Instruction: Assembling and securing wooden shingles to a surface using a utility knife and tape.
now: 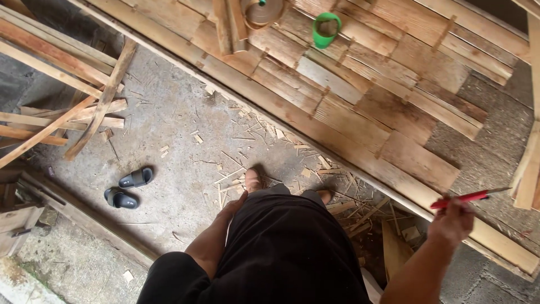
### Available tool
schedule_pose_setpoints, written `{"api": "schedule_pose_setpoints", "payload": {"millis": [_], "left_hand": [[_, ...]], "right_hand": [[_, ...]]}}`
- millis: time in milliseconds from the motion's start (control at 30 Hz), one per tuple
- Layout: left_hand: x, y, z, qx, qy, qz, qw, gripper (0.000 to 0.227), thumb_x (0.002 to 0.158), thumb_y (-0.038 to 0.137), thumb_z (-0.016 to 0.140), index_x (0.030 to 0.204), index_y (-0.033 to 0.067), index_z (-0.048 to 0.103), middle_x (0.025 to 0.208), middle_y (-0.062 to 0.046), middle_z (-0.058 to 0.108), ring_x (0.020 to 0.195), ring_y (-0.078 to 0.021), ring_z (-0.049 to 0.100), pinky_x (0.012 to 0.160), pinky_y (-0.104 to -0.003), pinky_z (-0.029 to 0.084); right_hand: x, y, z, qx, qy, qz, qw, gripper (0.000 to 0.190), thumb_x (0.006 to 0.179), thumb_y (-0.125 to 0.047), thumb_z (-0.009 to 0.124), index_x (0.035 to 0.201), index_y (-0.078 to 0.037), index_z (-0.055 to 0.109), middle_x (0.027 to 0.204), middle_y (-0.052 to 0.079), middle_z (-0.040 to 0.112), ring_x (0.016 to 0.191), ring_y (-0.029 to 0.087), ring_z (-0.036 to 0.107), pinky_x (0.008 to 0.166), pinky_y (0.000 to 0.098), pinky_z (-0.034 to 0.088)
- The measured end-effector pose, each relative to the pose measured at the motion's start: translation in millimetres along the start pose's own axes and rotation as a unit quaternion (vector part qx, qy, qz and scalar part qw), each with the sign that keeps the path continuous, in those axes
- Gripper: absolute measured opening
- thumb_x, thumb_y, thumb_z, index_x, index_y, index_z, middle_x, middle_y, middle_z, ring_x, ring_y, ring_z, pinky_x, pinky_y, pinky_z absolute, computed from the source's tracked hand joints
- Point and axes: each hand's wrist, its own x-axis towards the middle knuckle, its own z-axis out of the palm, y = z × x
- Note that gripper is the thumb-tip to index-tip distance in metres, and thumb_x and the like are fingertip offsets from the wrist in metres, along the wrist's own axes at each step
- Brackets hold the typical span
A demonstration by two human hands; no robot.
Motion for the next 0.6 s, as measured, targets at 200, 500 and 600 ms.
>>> {"api": "schedule_pose_setpoints", "payload": {"millis": [200,500,600], "left_hand": [[1,9,-89,0.038,0.08,0.178,0.98,0.072,0.096,0.068,0.037,0.121,0.0099,0.071,0.107,-0.023,0.072,0.105,-0.0374,0.069,0.092,-0.046,0.051],[-40,180,-213,-0.192,0.137,0.33,0.914,0.052,0.093,0.049,0.068,0.111,-0.0004,0.069,0.088,-0.015,0.077,0.071,-0.0195,0.077,0.065,-0.034,0.06],[-34,238,-233,-0.118,0.261,0.377,0.881,0.048,0.091,0.046,0.073,0.111,0.0025,0.072,0.086,-0.014,0.078,0.076,-0.024,0.076,0.069,-0.037,0.059]], "right_hand": [[-153,58,107,0.017,-0.097,0.126,0.987,0.019,0.106,-0.004,0.067,0.124,-0.002,0.065,0.114,0.015,0.074,0.104,0.03,0.072,0.091,0.0404,0.064],[-243,124,202,0.022,-0.253,0.19,0.948,0.027,0.1,0.0,0.064,0.125,-0.007,0.058,0.112,0.013,0.071,0.108,0.032,0.072,0.085,0.0427,0.06],[-244,120,222,0.0,-0.27,0.204,0.941,0.033,0.097,0.0,0.063,0.129,-0.008,0.056,0.11,0.01,0.069,0.104,0.032,0.072,0.087,0.0447,0.06]]}}
